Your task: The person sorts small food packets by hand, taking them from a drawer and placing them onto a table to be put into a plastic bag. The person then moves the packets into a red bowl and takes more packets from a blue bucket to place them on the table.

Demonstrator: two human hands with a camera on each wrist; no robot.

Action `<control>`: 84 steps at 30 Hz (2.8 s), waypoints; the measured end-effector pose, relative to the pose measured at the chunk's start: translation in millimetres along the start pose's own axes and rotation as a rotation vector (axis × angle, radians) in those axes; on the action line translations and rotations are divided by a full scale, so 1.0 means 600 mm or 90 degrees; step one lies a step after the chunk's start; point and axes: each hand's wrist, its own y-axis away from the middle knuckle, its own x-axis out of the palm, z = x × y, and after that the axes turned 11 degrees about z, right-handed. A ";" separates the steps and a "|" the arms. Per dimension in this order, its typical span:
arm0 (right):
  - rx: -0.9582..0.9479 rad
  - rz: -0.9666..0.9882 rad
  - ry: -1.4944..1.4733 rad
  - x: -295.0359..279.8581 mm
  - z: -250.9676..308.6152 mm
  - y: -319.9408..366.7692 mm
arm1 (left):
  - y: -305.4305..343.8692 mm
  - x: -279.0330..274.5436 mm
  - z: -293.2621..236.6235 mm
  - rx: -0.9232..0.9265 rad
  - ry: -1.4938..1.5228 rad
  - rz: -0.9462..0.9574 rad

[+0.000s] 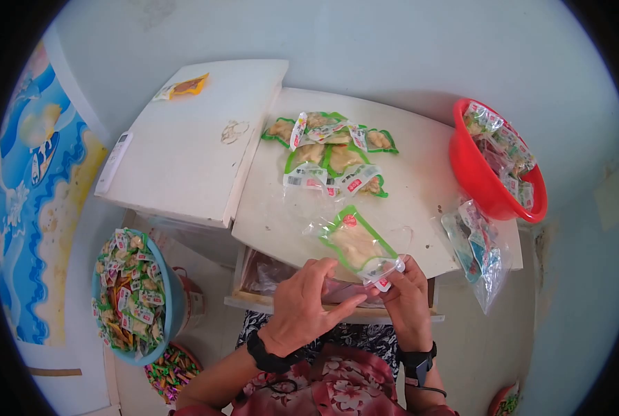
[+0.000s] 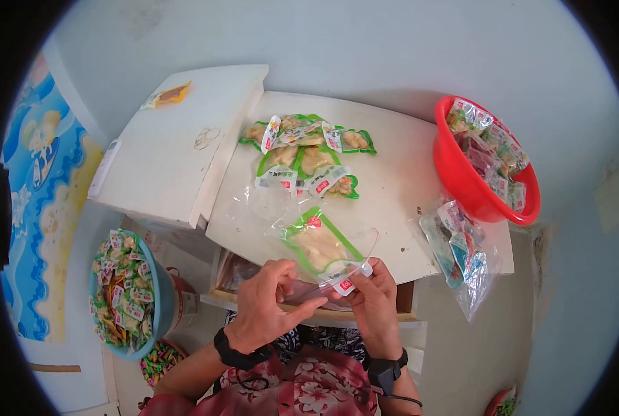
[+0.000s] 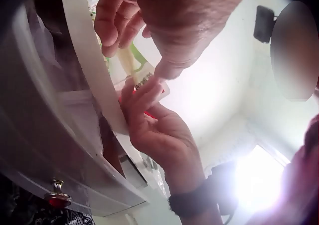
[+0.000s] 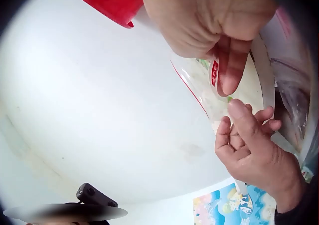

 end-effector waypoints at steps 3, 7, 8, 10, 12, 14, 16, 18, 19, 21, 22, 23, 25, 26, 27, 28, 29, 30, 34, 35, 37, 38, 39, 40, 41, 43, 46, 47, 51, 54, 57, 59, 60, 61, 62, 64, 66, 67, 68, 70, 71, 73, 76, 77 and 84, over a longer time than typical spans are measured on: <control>-0.003 0.005 -0.006 0.010 -0.001 -0.003 | -0.006 -0.001 -0.012 0.005 0.003 -0.031; -0.004 0.009 0.043 0.006 -0.009 -0.003 | -0.013 -0.001 -0.016 0.003 -0.027 -0.033; -0.003 0.009 0.041 0.011 -0.007 -0.002 | -0.012 0.002 -0.011 -0.023 0.033 -0.039; -0.013 0.005 0.036 0.013 -0.007 -0.003 | -0.009 0.009 0.007 -0.073 0.152 -0.050; -0.034 -0.003 0.030 0.010 -0.011 -0.004 | -0.013 0.002 0.010 -0.034 0.126 -0.061; -0.021 -0.013 0.009 0.018 -0.005 -0.002 | -0.010 0.000 0.013 -0.026 0.123 -0.038; -0.016 -0.022 -0.022 0.029 0.002 -0.004 | -0.001 0.005 0.018 -0.046 0.141 0.020; -0.015 -0.032 -0.063 0.039 0.001 -0.008 | 0.008 0.020 0.012 0.046 0.126 0.089; -0.022 -0.020 -0.053 0.037 -0.007 -0.007 | 0.013 0.031 0.007 0.092 0.119 0.124; -0.035 0.004 -0.031 0.032 -0.023 -0.007 | 0.018 0.046 0.002 0.140 0.112 0.169; -0.046 0.006 -0.012 0.033 -0.024 -0.006 | 0.017 0.047 -0.001 0.156 0.093 0.185; -0.057 0.008 0.008 0.038 -0.023 -0.005 | 0.015 0.046 -0.005 0.173 0.075 0.201; -0.075 0.009 0.060 0.036 -0.021 -0.003 | 0.006 0.036 -0.005 0.186 0.078 0.196; -0.083 0.010 0.092 0.031 -0.020 -0.003 | 0.003 0.028 -0.006 0.192 0.079 0.193; -0.092 0.011 0.124 0.027 -0.017 -0.004 | 0.003 0.015 -0.016 0.172 0.085 0.192; -0.080 0.005 0.135 0.024 -0.013 -0.005 | 0.001 -0.002 -0.031 0.152 0.092 0.192; -0.067 0.000 0.145 0.021 -0.008 -0.004 | 0.001 -0.011 -0.039 0.130 0.097 0.193; -0.053 -0.004 0.155 0.020 -0.007 -0.003 | 0.000 -0.011 -0.040 0.156 0.054 0.166; -0.071 0.001 0.181 0.025 -0.009 -0.017 | -0.023 0.004 -0.055 0.155 -0.049 0.072; -0.073 0.014 0.207 0.028 -0.003 -0.019 | -0.031 0.008 -0.060 0.129 -0.057 0.052; -0.081 0.019 0.260 0.025 0.002 -0.019 | -0.054 0.017 -0.067 0.078 -0.101 0.042; -0.086 0.014 0.287 0.020 0.003 -0.019 | -0.066 0.020 -0.069 0.050 -0.124 0.033; -0.092 0.011 0.315 0.015 0.004 -0.022 | -0.076 0.023 -0.071 0.028 -0.128 0.048; -0.116 0.022 0.321 0.008 0.000 -0.022 | -0.087 0.027 -0.071 0.006 -0.132 0.063; -0.103 0.039 0.311 0.003 0.000 -0.020 | -0.095 0.030 -0.068 -0.015 -0.135 0.080; -0.075 0.065 0.288 -0.006 0.001 -0.015 | -0.102 0.043 -0.045 -0.002 -0.166 0.095; -0.038 0.081 0.292 -0.003 0.016 -0.012 | -0.110 0.056 -0.035 0.048 -0.146 0.096; -0.047 0.074 0.304 -0.005 0.012 -0.011 | -0.111 0.057 -0.034 0.069 -0.130 0.090; -0.197 0.081 0.547 -0.023 -0.016 -0.013 | -0.114 0.073 -0.060 0.168 0.042 0.123; -0.139 0.135 0.673 -0.096 -0.030 -0.002 | -0.115 0.084 -0.074 0.199 0.112 0.136; -0.117 0.184 0.715 -0.085 -0.011 -0.006 | -0.125 0.081 -0.059 0.208 0.158 0.146; -0.130 0.158 0.612 -0.041 0.004 -0.013 | -0.128 0.068 -0.061 0.196 0.152 0.122; -0.132 0.140 0.553 -0.028 0.007 -0.017 | -0.128 0.059 -0.061 0.189 0.148 0.109; -0.120 0.109 0.484 -0.026 0.007 -0.020 | -0.126 0.050 -0.060 0.203 0.109 0.079; -0.108 0.076 0.415 -0.026 0.008 -0.022 | -0.123 0.040 -0.057 0.217 0.073 0.050; -0.045 0.075 0.392 -0.024 0.022 -0.025 | -0.101 0.021 -0.038 0.205 -0.001 0.050; -0.012 0.073 0.348 -0.018 0.033 -0.026 | -0.079 -0.003 -0.018 0.208 -0.085 0.093; -0.007 0.077 0.316 -0.009 0.035 -0.026 | -0.066 -0.015 -0.008 0.208 -0.129 0.113; -0.002 0.083 0.285 -0.003 0.036 -0.029 | -0.055 -0.024 0.002 0.192 -0.153 0.149; 0.011 0.116 0.323 -0.015 0.036 -0.042 | -0.043 -0.040 0.005 0.215 -0.162 0.194; 0.018 0.131 0.346 -0.022 0.036 -0.046 | -0.041 -0.043 0.004 0.227 -0.164 0.213; 0.030 0.129 0.331 -0.020 0.035 -0.048 | -0.037 -0.025 0.024 0.233 -0.194 0.169; 0.037 0.109 0.306 -0.008 0.037 -0.044 | -0.034 -0.007 0.039 0.245 -0.177 0.127; 0.037 0.100 0.295 -0.004 0.038 -0.043 | -0.036 -0.004 0.039 0.250 -0.163 0.118; 0.125 0.131 0.142 0.005 0.033 -0.045 | -0.061 0.021 0.021 0.400 -0.052 0.183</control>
